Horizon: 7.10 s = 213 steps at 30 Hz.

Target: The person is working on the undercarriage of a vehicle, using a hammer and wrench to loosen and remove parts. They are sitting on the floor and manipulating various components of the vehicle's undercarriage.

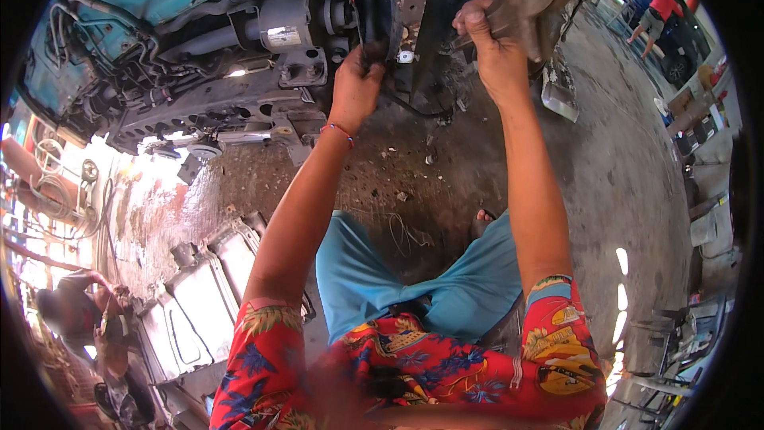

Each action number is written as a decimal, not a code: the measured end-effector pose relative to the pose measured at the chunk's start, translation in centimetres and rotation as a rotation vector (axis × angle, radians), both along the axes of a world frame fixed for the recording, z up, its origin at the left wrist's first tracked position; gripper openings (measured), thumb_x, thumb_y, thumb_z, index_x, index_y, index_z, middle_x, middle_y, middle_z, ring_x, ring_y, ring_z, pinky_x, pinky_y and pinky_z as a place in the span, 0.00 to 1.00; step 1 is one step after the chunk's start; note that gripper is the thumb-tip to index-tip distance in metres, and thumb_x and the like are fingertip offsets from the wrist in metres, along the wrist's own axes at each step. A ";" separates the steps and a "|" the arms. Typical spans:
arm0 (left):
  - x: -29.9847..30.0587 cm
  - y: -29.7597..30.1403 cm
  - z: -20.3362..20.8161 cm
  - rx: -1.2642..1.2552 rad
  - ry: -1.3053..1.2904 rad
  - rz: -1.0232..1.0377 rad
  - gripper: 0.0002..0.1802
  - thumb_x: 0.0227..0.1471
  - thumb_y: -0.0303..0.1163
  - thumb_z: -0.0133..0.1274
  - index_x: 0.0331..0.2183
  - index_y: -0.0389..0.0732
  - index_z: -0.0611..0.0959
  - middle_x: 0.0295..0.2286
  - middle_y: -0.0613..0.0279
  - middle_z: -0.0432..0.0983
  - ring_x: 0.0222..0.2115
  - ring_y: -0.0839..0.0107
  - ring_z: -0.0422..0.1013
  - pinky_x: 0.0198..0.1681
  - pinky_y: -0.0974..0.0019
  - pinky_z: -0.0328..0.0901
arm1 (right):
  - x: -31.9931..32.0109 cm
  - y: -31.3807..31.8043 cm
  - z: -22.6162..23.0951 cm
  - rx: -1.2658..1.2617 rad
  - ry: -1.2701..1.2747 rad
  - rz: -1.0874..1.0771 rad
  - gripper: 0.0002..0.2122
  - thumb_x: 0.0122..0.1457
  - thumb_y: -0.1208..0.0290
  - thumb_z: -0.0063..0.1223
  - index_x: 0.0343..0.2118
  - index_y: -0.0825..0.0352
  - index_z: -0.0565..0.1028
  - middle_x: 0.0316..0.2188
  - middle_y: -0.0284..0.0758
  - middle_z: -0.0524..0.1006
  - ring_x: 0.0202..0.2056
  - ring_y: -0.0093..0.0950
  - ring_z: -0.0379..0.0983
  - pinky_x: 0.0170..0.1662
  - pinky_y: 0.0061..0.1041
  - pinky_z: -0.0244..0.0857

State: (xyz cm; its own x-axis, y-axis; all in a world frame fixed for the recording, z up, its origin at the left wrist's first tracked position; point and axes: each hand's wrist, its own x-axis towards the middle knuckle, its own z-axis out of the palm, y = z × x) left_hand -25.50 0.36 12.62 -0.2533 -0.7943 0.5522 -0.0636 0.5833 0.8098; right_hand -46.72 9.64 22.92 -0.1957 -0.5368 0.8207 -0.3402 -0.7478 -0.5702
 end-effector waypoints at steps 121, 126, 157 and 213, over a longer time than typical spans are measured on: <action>-4.3 -6.7 1.6 0.643 0.592 -0.526 0.25 0.72 0.41 0.37 0.46 0.35 0.84 0.38 0.55 0.86 0.37 0.62 0.81 0.44 0.60 0.75 | -6.4 -20.1 -7.4 0.461 0.578 0.268 0.31 0.45 1.00 0.45 0.54 0.68 0.77 0.53 0.36 0.80 0.52 0.29 0.79 0.49 0.36 0.76; -4.2 -7.4 0.7 0.611 0.647 -0.624 0.23 0.72 0.40 0.38 0.46 0.36 0.83 0.39 0.56 0.85 0.38 0.62 0.81 0.45 0.60 0.75 | -8.0 -21.8 -6.6 0.234 1.144 0.038 0.22 0.54 0.93 0.52 0.50 0.65 0.79 0.50 0.32 0.81 0.47 0.28 0.79 0.46 0.37 0.73; -5.7 -9.7 -2.6 0.078 0.384 -0.138 0.26 0.70 0.47 0.43 0.48 0.33 0.83 0.41 0.59 0.81 0.42 0.70 0.74 0.49 0.65 0.68 | -7.5 -16.0 -4.6 0.461 1.035 0.072 0.29 0.44 0.94 0.48 0.53 0.71 0.79 0.54 0.46 0.81 0.60 0.38 0.75 0.55 0.33 0.72; -7.8 -10.0 -2.4 0.176 0.702 -0.053 0.19 0.67 0.40 0.44 0.44 0.37 0.83 0.34 0.62 0.81 0.34 0.69 0.77 0.42 0.66 0.72 | -8.6 -17.9 -3.3 0.124 1.359 -0.362 0.31 0.52 0.85 0.55 0.62 0.61 0.75 0.55 0.47 0.78 0.58 0.47 0.73 0.61 0.43 0.68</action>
